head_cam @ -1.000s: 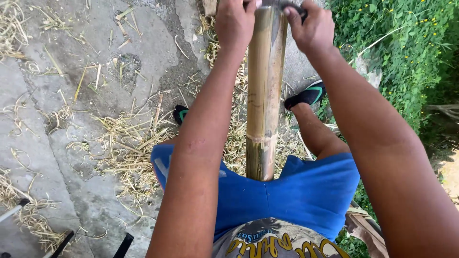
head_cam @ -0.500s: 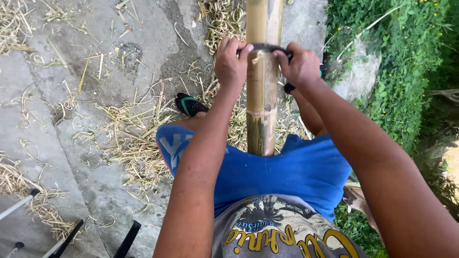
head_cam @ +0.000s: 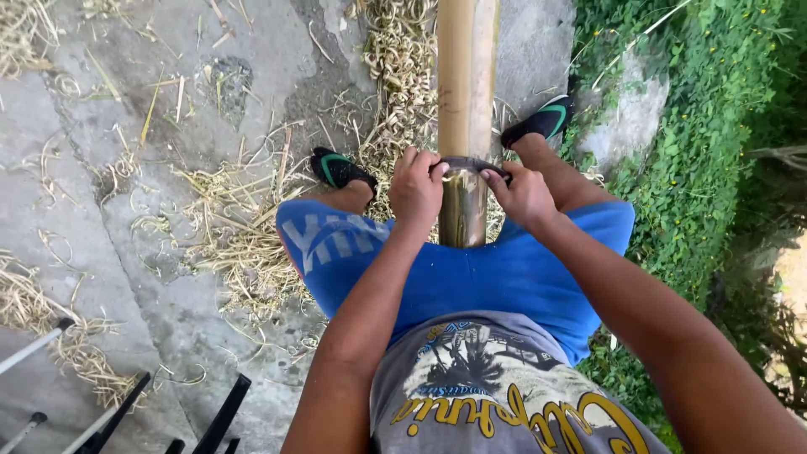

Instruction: Stripping the outer layer of a bamboo pole using a curved blade.

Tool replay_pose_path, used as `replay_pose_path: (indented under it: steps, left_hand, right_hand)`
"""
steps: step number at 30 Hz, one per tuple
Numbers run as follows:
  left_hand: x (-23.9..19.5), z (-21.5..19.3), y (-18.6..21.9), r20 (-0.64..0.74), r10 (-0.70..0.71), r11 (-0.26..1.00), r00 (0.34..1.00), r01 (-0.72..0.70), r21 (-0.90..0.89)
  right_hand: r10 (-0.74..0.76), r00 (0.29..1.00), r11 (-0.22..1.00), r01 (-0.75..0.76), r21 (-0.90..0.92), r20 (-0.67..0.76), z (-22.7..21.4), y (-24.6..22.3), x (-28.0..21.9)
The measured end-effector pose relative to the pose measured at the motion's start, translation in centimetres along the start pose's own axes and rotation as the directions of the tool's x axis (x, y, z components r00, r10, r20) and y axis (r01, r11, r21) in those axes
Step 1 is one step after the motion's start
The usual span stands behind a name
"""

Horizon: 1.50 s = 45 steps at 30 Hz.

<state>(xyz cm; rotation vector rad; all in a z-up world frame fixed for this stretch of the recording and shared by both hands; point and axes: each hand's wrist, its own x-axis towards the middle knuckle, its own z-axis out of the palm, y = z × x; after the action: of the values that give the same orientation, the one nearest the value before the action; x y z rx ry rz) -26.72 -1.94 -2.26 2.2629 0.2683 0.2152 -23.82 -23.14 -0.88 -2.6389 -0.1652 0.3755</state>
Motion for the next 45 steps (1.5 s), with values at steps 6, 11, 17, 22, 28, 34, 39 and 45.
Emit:
replay_pose_path:
  steps: [6,11,17,22,28,34,39,45]
  left_hand:
    - [-1.8,-0.3,-0.9,0.210,-0.177,0.981,0.962,0.190,-0.039]
    - [8.4,2.7,-1.2,0.085,-0.095,0.995,0.992,0.091,0.052]
    - [13.7,4.5,-1.1,0.054,-0.033,0.997,0.998,0.029,0.075]
    - [6.0,2.0,-0.9,0.044,0.107,0.992,0.993,-0.110,0.065]
    - [-4.8,-1.5,-0.4,0.322,-0.107,0.993,0.941,0.083,0.089]
    - [-4.1,-1.7,1.0,0.307,-0.152,0.988,0.939,0.136,0.074]
    - [5.3,0.0,1.6,0.208,-0.037,0.994,0.977,0.013,0.113]
    - [19.5,4.6,0.1,0.153,0.049,0.975,0.987,-0.081,0.205]
  right_hand:
    - [0.071,0.949,0.997,-0.069,-0.018,0.307,-0.2,1.7,-0.6]
    - [-0.054,0.998,0.997,0.053,0.049,0.021,-1.5,1.1,8.7]
    - [-0.130,0.982,0.991,0.125,-0.043,-0.137,-1.8,1.1,12.6]
    - [-0.232,0.965,0.972,0.228,-0.046,-0.123,0.4,3.5,5.9]
    - [0.025,0.984,0.999,-0.032,0.033,0.177,2.7,3.2,-7.0]
    - [0.082,0.971,0.991,-0.103,0.087,0.226,2.0,3.2,-5.0]
    - [0.026,0.996,0.987,-0.039,0.156,0.082,0.8,3.0,4.2]
    - [-0.033,0.999,0.979,0.037,0.201,-0.024,-1.5,2.6,18.3]
